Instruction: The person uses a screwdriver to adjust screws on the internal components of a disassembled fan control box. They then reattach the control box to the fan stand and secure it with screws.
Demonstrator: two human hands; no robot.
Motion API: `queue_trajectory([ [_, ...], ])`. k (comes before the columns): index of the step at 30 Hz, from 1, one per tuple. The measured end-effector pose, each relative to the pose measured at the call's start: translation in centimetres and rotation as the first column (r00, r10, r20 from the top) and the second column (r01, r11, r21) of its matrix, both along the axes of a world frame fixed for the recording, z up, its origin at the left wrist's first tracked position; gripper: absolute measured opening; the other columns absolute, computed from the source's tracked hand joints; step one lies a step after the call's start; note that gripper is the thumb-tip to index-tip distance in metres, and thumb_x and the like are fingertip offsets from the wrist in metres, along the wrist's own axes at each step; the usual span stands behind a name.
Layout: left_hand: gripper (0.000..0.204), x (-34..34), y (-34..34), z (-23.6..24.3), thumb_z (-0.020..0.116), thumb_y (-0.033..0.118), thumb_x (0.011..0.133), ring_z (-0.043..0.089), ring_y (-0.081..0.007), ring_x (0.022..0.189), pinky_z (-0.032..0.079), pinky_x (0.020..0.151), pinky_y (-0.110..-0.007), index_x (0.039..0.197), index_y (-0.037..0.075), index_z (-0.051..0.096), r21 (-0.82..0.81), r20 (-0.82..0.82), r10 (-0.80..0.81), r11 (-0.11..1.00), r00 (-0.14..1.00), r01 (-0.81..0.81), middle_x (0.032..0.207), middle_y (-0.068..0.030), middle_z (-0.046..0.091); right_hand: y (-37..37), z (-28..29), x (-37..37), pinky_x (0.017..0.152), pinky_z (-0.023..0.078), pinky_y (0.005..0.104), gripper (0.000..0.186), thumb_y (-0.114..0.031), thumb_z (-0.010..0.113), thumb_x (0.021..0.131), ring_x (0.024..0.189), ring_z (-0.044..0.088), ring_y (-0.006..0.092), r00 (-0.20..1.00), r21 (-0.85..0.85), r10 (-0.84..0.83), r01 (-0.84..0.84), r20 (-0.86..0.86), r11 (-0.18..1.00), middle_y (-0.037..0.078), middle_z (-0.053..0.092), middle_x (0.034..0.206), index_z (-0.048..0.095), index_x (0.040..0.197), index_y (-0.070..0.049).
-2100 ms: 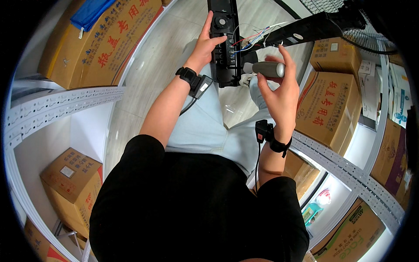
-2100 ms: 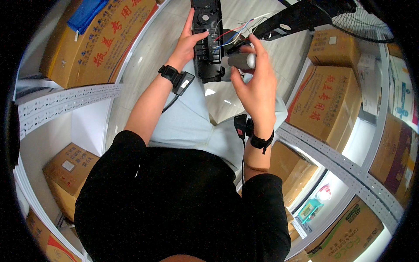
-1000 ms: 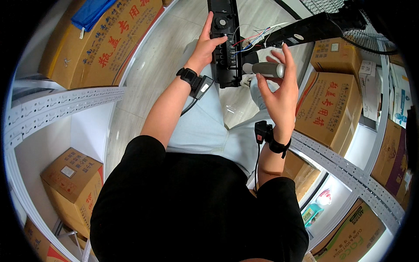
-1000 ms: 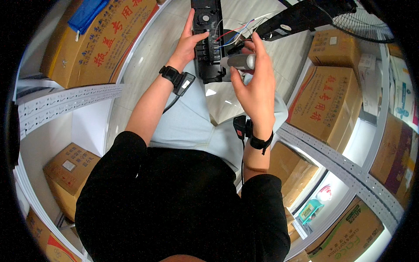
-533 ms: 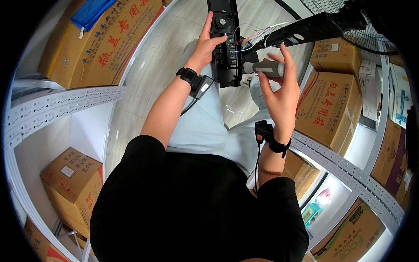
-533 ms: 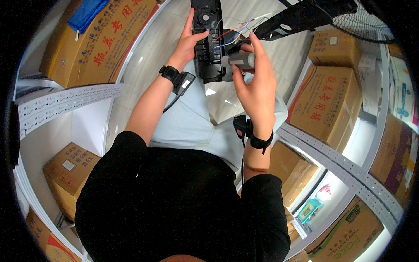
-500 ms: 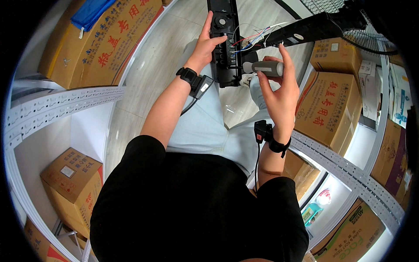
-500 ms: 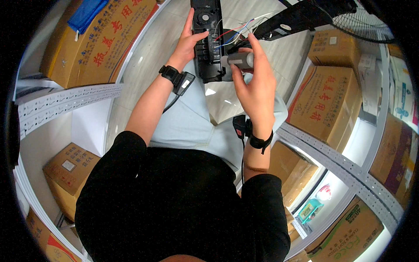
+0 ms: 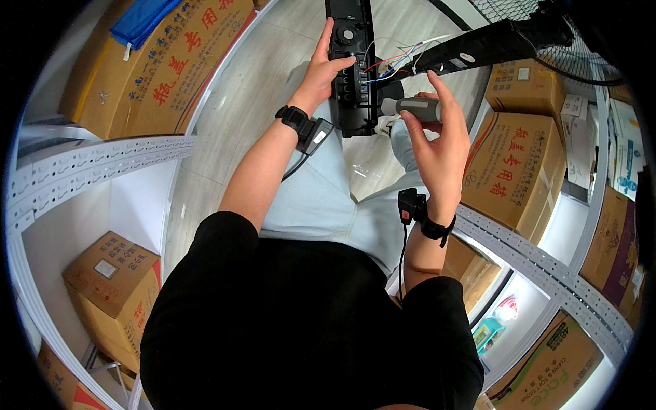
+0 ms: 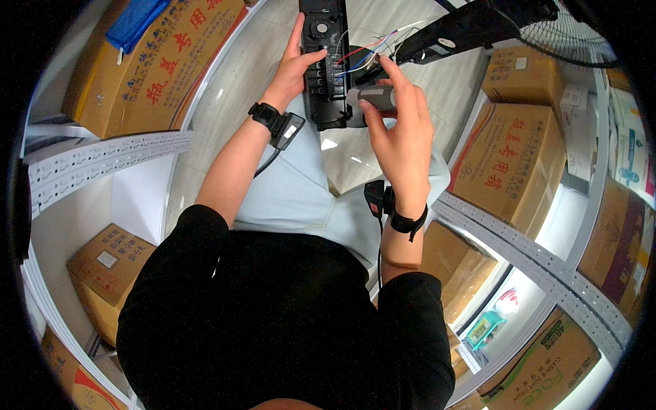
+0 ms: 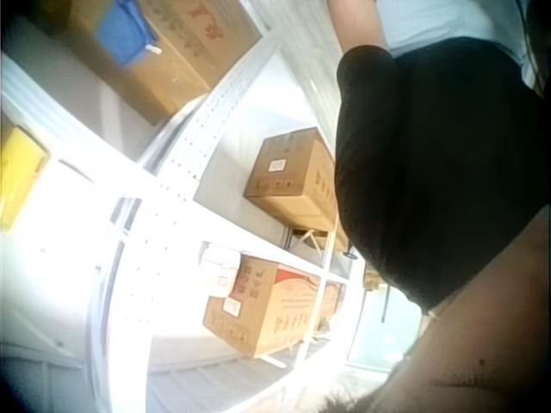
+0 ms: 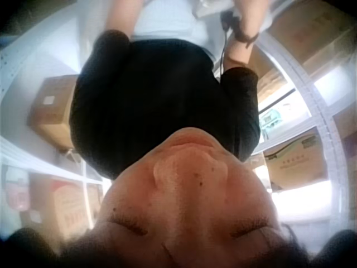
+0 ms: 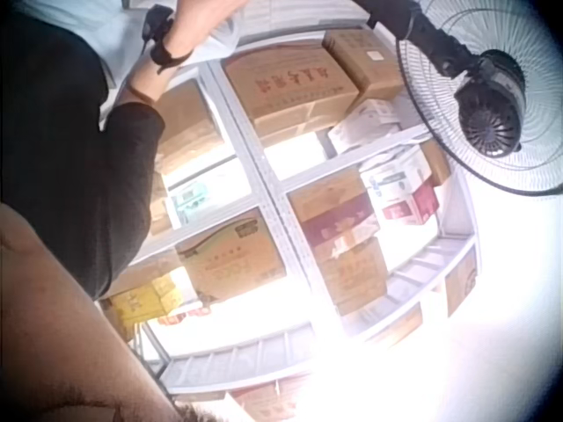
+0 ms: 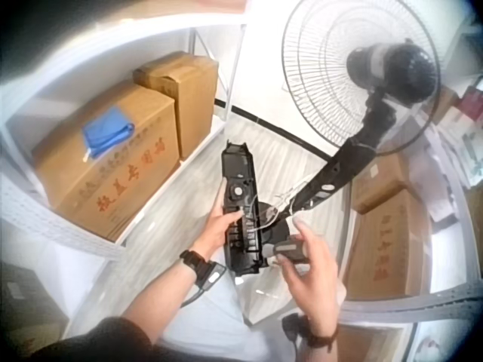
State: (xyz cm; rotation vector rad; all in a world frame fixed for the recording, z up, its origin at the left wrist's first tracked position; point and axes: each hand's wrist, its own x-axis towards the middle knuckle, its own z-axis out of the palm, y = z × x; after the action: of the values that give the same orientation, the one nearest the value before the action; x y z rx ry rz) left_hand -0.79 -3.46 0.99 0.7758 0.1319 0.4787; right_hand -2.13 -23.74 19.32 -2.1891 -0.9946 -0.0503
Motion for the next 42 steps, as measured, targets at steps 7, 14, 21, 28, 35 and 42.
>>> queue_trajectory([
  [7, 0.095, 0.0, -0.2, 0.4, 0.060, -0.015, 0.080, 0.055, -0.0186, 0.116, 0.048, 0.095, -0.034, 0.155, 0.025, 0.018, -0.011, -0.010, -0.001, 1.000, 1.000, 0.001, 0.141, -0.0068, 0.047, 0.8, 0.7, -0.6, 0.071, 0.059, 0.0299, 0.060, 0.002, 0.072, 0.079, 0.091, 0.065, 0.0224, 0.995, 0.150, -0.095, 0.097, -0.021, 0.984, 0.013, 0.060, 0.110, 0.052, 0.135, -0.012],
  [14, 0.095, 0.0, 0.0, 0.1, 0.060, -0.016, 0.080, 0.055, -0.0185, 0.116, 0.048, 0.095, -0.034, 0.155, 0.023, 0.018, 0.012, -0.013, 0.010, 1.000, 1.000, -0.010, 0.141, -0.0069, 0.047, 0.1, 0.2, -0.1, 0.073, 0.059, 0.0293, 0.063, 0.001, 0.072, 0.079, 0.096, 0.064, 0.0226, 0.999, 0.011, -0.022, 0.022, 0.025, 1.000, 0.013, 0.059, 0.114, 0.049, 0.136, -0.009],
  [21, 0.095, -0.1, 0.0, 0.2, 0.060, -0.016, 0.080, 0.055, -0.0182, 0.117, 0.047, 0.096, -0.034, 0.155, 0.024, 0.018, -0.023, -0.010, -0.001, 1.000, 1.000, 0.001, 0.141, -0.0066, 0.047, 0.6, 0.3, -0.3, 0.071, 0.058, 0.0283, 0.051, -0.001, 0.072, 0.080, 0.092, 0.065, 0.0207, 0.997, 0.162, -0.068, 0.063, 0.022, 0.985, 0.012, 0.060, 0.112, 0.056, 0.128, -0.008],
  [28, 0.095, 0.0, 0.0, 0.0, 0.060, -0.015, 0.080, 0.053, -0.0184, 0.119, 0.046, 0.098, -0.033, 0.155, 0.024, 0.018, -0.028, -0.002, -0.007, 1.000, 1.000, 0.007, 0.143, -0.0070, 0.045, 0.9, 0.3, -0.5, 0.068, 0.057, 0.0289, 0.046, 0.001, 0.071, 0.080, 0.091, 0.064, 0.0201, 0.995, 0.192, -0.097, 0.101, -0.034, 0.976, 0.011, 0.061, 0.111, 0.058, 0.124, -0.007],
  [35, 0.095, 0.0, 0.0, 0.0, 0.060, -0.015, 0.080, 0.052, -0.0187, 0.121, 0.046, 0.098, -0.033, 0.156, 0.022, 0.017, 0.004, -0.005, -0.005, 1.000, 1.000, 0.005, 0.145, -0.0071, 0.043, 0.0, 0.3, -0.1, 0.078, 0.057, 0.0288, 0.040, 0.000, 0.070, 0.083, 0.105, 0.065, 0.0206, 0.993, 0.014, -0.089, 0.090, -0.074, 0.996, 0.012, 0.062, 0.116, 0.056, 0.121, -0.003],
  [42, 0.095, 0.1, 0.1, -0.3, 0.060, -0.015, 0.080, 0.052, -0.0188, 0.122, 0.045, 0.099, -0.033, 0.155, 0.023, 0.018, 0.002, -0.005, -0.005, 1.000, 1.000, 0.005, 0.146, -0.0075, 0.042, -0.2, -0.1, 0.1, 0.080, 0.057, 0.0301, 0.043, 0.000, 0.069, 0.084, 0.102, 0.066, 0.0211, 0.994, 0.014, -0.082, 0.084, -0.078, 0.996, 0.013, 0.063, 0.113, 0.053, 0.124, -0.004],
])
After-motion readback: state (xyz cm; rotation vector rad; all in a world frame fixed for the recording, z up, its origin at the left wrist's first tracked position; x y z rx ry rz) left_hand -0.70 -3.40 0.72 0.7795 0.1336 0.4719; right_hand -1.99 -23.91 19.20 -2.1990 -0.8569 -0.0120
